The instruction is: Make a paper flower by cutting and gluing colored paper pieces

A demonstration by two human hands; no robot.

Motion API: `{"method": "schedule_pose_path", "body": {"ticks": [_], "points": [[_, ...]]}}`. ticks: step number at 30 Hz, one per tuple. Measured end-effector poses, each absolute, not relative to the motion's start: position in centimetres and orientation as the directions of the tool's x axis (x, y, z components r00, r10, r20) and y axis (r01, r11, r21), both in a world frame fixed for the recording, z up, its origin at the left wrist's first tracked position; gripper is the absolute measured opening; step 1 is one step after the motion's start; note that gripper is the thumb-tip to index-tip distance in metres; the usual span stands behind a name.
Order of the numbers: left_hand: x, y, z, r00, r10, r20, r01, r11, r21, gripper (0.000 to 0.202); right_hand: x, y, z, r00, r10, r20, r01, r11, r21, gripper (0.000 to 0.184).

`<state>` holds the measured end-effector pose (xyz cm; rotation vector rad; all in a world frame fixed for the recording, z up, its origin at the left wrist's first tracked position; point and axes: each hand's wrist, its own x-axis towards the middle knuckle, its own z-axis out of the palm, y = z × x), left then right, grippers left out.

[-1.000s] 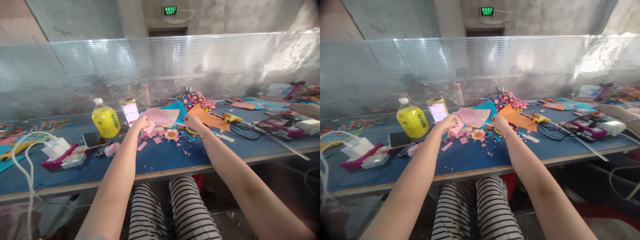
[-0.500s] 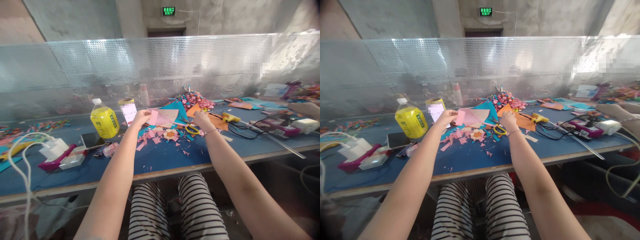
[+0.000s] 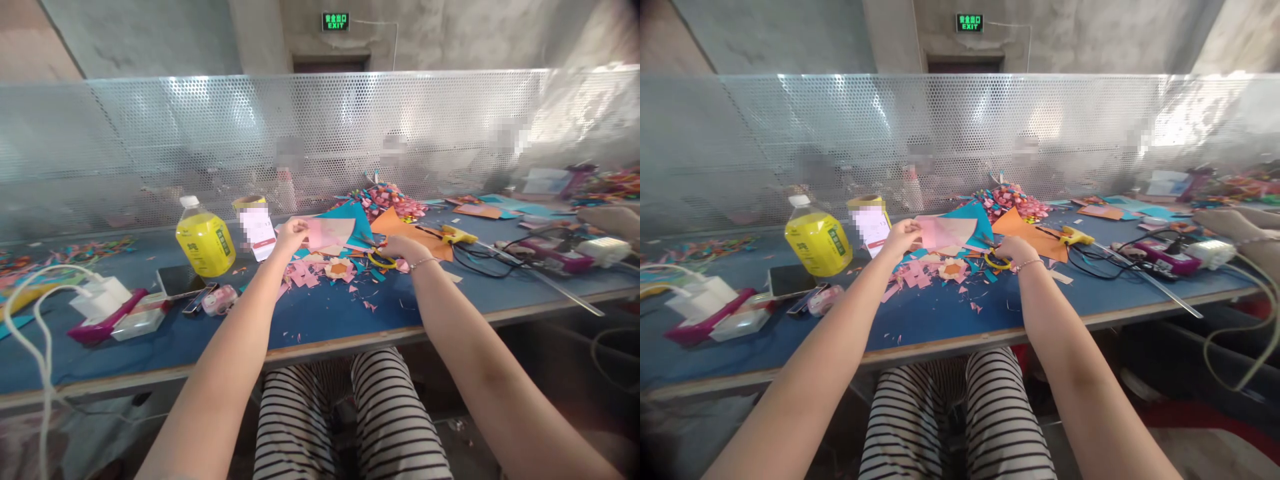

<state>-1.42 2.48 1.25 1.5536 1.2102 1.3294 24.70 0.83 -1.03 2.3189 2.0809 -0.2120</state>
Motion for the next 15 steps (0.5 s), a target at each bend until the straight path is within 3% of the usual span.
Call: {"method": "schedule_pose_path", "body": {"ticks": [7,15], "points": [[-1.15,2.67,0.63,-0.017,0.944,0.329,0.280,-0.312,0.908,0.012,24.37,0.27,-0.89,0.104,0.983,-0.154,0.981,-0.127,-0.148,0.042],[-0.41,2.14,0.65,-0.005,0.964,0.264,0.116,-0.262,0.958,0.027,24.35,0.37,-0.90,0.159,0.976,-0.149,0.976,-0.178,-0.129,0.030]]}}
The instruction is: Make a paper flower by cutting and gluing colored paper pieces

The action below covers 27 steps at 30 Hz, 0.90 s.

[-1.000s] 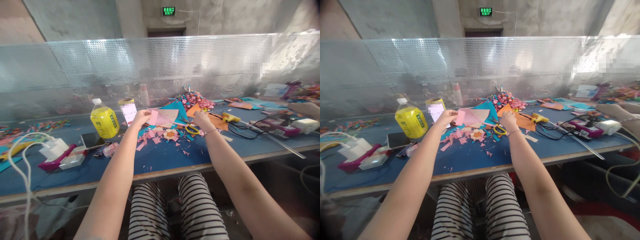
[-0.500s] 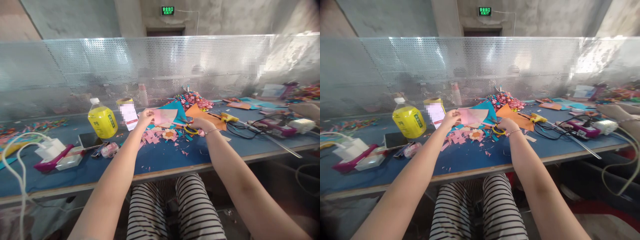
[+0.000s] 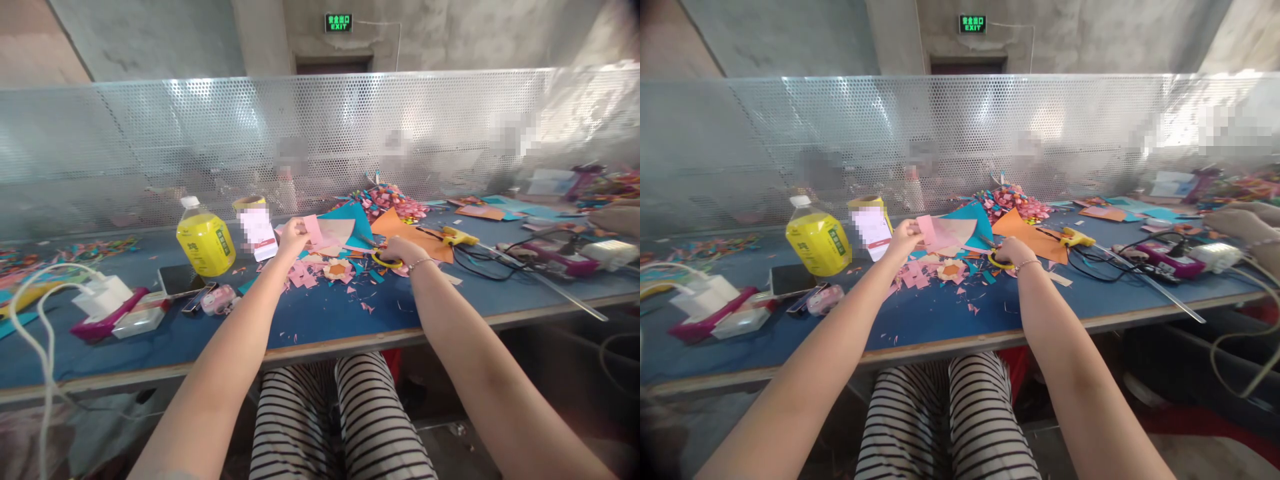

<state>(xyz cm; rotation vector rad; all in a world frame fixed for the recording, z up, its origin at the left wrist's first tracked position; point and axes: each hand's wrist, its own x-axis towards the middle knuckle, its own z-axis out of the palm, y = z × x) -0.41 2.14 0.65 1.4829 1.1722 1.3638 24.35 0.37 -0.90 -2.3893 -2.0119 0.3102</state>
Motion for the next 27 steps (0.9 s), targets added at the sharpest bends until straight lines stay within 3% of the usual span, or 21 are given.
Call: {"method": "schedule_pose_path", "body": {"ticks": [6,13,17,22,27], "points": [[-0.1,2.1,0.8,0.002,0.971,0.240,0.042,-0.240,0.970,0.032,25.1,1.0,-1.8,0.218,0.969,0.112,0.970,-0.202,-0.138,0.047],[-0.1,2.2,0.8,0.021,0.967,0.254,-0.018,-0.254,0.967,0.024,25.0,0.6,-1.1,0.365,0.860,0.357,0.906,-0.240,-0.348,0.039],[-0.1,2.4,0.7,0.012,0.964,0.266,-0.043,-0.265,0.963,0.019,24.8,1.2,-0.9,0.390,0.791,0.471,0.874,-0.156,-0.461,0.039],[-0.2,2.3,0.8,-0.009,0.967,0.255,-0.123,-0.254,0.959,0.016,23.4,2.2,-0.8,0.346,0.848,0.402,0.686,0.063,-0.724,0.040],[-0.2,2.1,1.1,-0.024,0.972,0.233,-0.197,-0.233,0.952,0.019,20.9,0.3,-0.6,-0.001,0.953,0.302,0.491,0.263,-0.830,0.040]]}}
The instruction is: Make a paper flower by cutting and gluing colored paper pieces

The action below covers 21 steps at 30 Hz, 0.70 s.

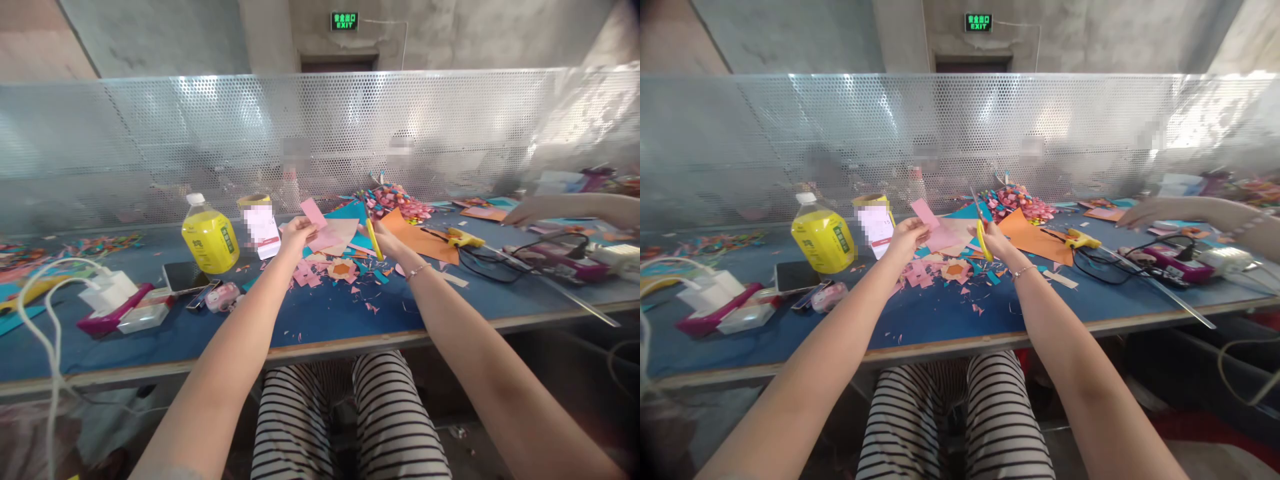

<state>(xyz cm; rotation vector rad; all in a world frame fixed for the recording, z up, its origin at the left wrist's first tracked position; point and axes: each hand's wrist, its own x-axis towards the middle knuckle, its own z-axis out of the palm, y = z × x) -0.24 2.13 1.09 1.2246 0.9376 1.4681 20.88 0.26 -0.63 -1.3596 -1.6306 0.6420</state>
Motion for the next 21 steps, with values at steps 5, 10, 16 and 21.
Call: {"method": "schedule_pose_path", "body": {"ticks": [5,10,16,21], "points": [[-0.1,2.2,1.3,-0.078,0.954,0.290,-0.351,-0.299,0.888,0.019,18.7,-1.7,-0.7,-0.262,0.935,0.238,0.463,0.338,-0.819,0.038],[0.1,2.0,1.6,-0.118,0.940,0.320,-0.370,-0.341,0.864,0.020,17.5,-2.1,-0.8,-0.295,0.920,0.257,0.524,0.380,-0.762,0.039],[0.6,1.6,1.7,-0.097,0.936,0.337,-0.372,-0.348,0.860,0.022,17.1,-1.8,-1.4,-0.297,0.910,0.290,0.526,0.409,-0.746,0.041],[1.0,1.3,1.7,-0.055,0.932,0.358,-0.391,-0.350,0.851,0.019,16.9,-1.5,-1.8,-0.331,0.888,0.319,0.492,0.451,-0.745,0.039]]}}
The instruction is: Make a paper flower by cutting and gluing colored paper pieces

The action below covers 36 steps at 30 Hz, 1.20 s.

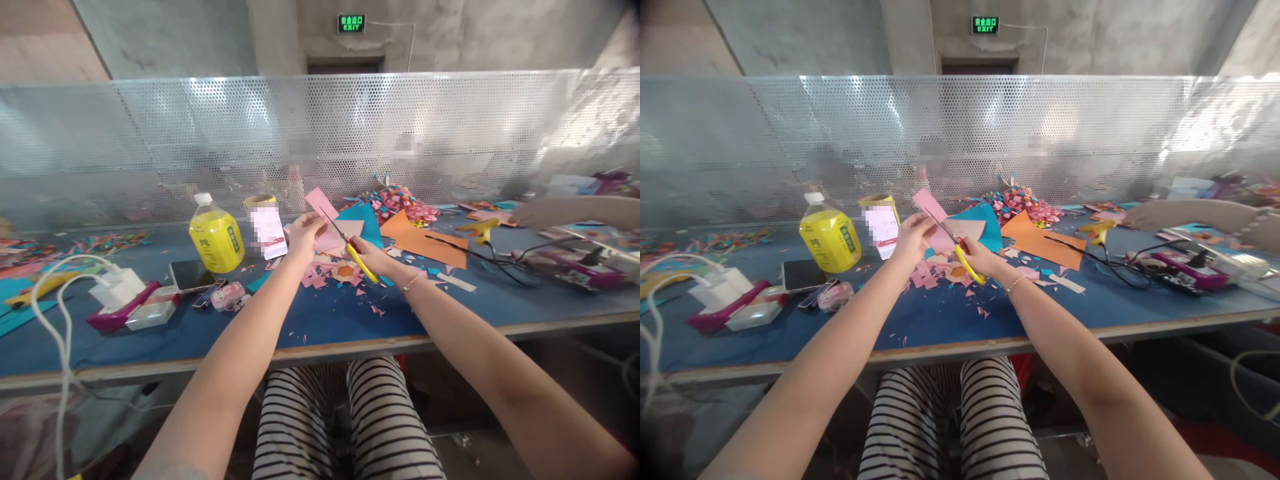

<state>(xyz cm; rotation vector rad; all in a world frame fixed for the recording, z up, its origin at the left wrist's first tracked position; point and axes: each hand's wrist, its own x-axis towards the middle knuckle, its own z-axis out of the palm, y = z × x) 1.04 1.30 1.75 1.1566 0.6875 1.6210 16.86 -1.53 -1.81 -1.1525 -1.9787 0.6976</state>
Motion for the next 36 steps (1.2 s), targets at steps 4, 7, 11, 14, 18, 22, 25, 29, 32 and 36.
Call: {"method": "schedule_pose_path", "body": {"ticks": [4,7,11,14,18,22,25,29,32,36], "points": [[1.28,1.12,1.70,-0.036,0.934,0.356,-0.392,-0.341,0.855,0.019,16.76,-1.66,-1.53,-0.303,0.902,0.309,0.484,0.425,-0.765,0.041],[1.37,1.05,1.68,-0.023,0.928,0.371,-0.396,-0.349,0.849,0.019,16.76,-1.77,-1.38,-0.290,0.909,0.300,0.479,0.409,-0.777,0.037],[1.40,0.91,1.84,-0.020,0.926,0.377,-0.417,-0.350,0.839,0.020,16.82,-1.85,-1.31,-0.276,0.903,0.328,0.467,0.424,-0.776,0.032],[1.46,0.76,1.97,-0.020,0.927,0.374,-0.410,-0.349,0.843,0.019,16.88,-1.90,-1.24,-0.259,0.903,0.343,0.482,0.429,-0.764,0.030],[1.53,0.61,1.99,-0.009,0.924,0.381,-0.413,-0.350,0.840,0.019,16.96,-1.82,-1.28,-0.259,0.893,0.369,0.488,0.451,-0.748,0.031],[1.54,0.47,2.07,-0.012,0.927,0.376,-0.403,-0.348,0.846,0.019,16.96,-1.66,-1.43,-0.276,0.885,0.374,0.496,0.464,-0.734,0.032],[1.51,0.39,2.20,-0.021,0.935,0.354,-0.396,-0.333,0.855,0.019,16.90,-1.64,-1.45,-0.276,0.894,0.354,0.531,0.449,-0.719,0.032],[1.46,0.37,2.24,-0.006,0.935,0.354,-0.407,-0.326,0.853,0.018,16.83,-1.72,-1.39,-0.278,0.897,0.343,0.570,0.442,-0.693,0.030],[1.43,0.41,2.17,0.002,0.932,0.362,-0.412,-0.330,0.850,0.018,16.83,-1.77,-1.32,-0.285,0.896,0.342,0.591,0.445,-0.673,0.027],[1.37,0.45,2.10,0.007,0.929,0.369,-0.399,-0.336,0.853,0.018,16.84,-1.87,-1.25,-0.286,0.890,0.355,0.607,0.454,-0.652,0.025]]}}
